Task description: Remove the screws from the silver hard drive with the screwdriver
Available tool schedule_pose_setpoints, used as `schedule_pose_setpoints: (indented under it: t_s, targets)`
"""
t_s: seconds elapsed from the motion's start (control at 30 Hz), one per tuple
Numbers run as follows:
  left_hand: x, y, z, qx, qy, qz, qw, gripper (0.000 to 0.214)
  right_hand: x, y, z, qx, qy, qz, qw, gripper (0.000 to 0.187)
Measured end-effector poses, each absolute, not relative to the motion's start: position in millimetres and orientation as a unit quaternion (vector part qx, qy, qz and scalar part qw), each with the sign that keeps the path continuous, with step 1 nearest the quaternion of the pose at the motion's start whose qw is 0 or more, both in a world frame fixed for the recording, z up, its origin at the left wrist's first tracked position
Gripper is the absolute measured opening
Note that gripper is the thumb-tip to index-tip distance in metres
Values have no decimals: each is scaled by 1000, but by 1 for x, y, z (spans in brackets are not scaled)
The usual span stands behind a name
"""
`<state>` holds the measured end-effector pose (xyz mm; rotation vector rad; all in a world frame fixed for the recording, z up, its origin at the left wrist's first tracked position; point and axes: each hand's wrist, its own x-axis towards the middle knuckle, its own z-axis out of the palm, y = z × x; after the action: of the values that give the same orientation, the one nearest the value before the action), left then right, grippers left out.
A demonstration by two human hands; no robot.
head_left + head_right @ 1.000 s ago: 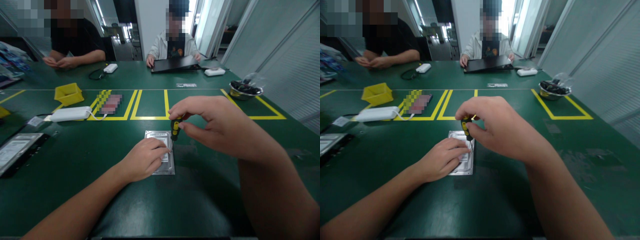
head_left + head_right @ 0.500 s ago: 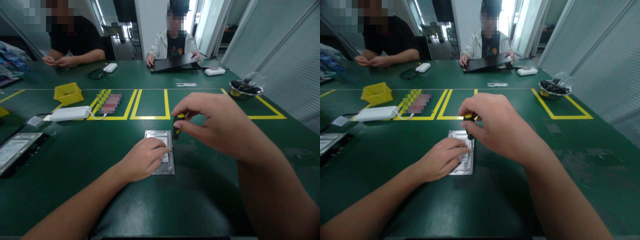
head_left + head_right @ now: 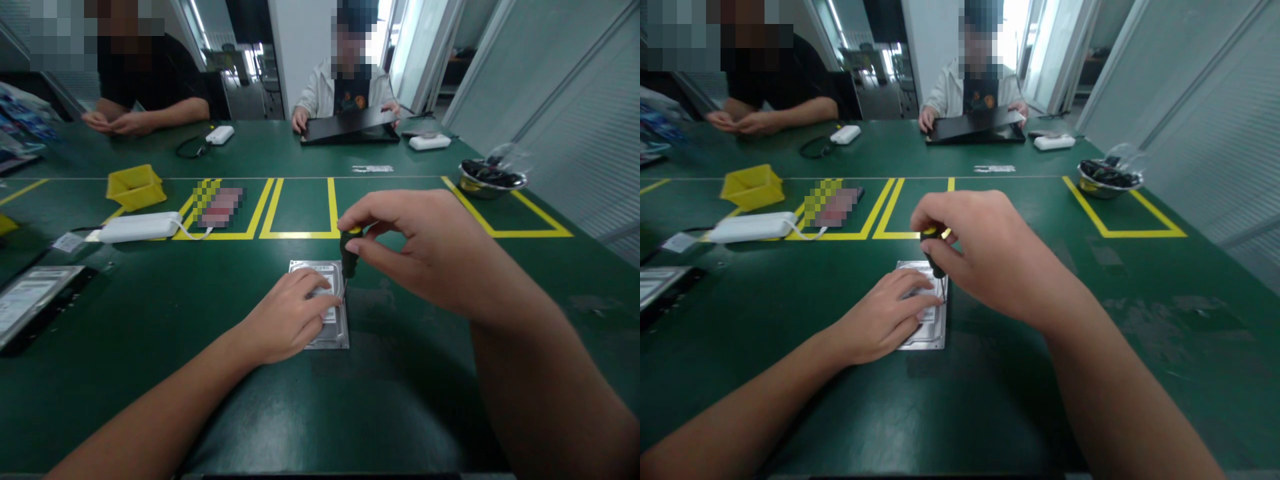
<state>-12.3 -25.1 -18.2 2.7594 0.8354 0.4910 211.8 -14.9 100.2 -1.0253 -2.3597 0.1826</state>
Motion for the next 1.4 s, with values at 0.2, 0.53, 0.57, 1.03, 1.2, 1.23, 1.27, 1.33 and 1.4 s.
schedule_pose_setpoints:
  t_s: [0.2,0.53,0.57,1.03,1.2,1.23,1.27,1.33,1.4]
  targets:
    - [-13,-23,-18,938,291,160,101,35,209,-14,97,-372,-885,62,274,10]
    - [-13,-24,-19,937,288,164,106,35,207,-16,96,-389,-874,74,283,13]
    - [-13,-24,-19,937,289,163,107,35,207,-16,96,-388,-875,72,281,12]
    - [-12,-25,-18,936,291,164,110,36,206,-15,93,-413,-863,42,287,17]
    - [-13,-24,-19,937,291,160,111,36,211,-16,97,-402,-870,60,280,18]
    - [-13,-24,-19,937,291,159,112,36,212,-16,98,-399,-872,65,278,19]
    - [-13,-24,-19,936,292,159,112,36,212,-16,99,-396,-873,69,275,19]
    - [-14,-24,-19,936,292,159,113,36,213,-16,100,-391,-877,76,270,20]
    - [-14,-24,-19,937,290,159,115,36,213,-16,100,-384,-879,80,270,21]
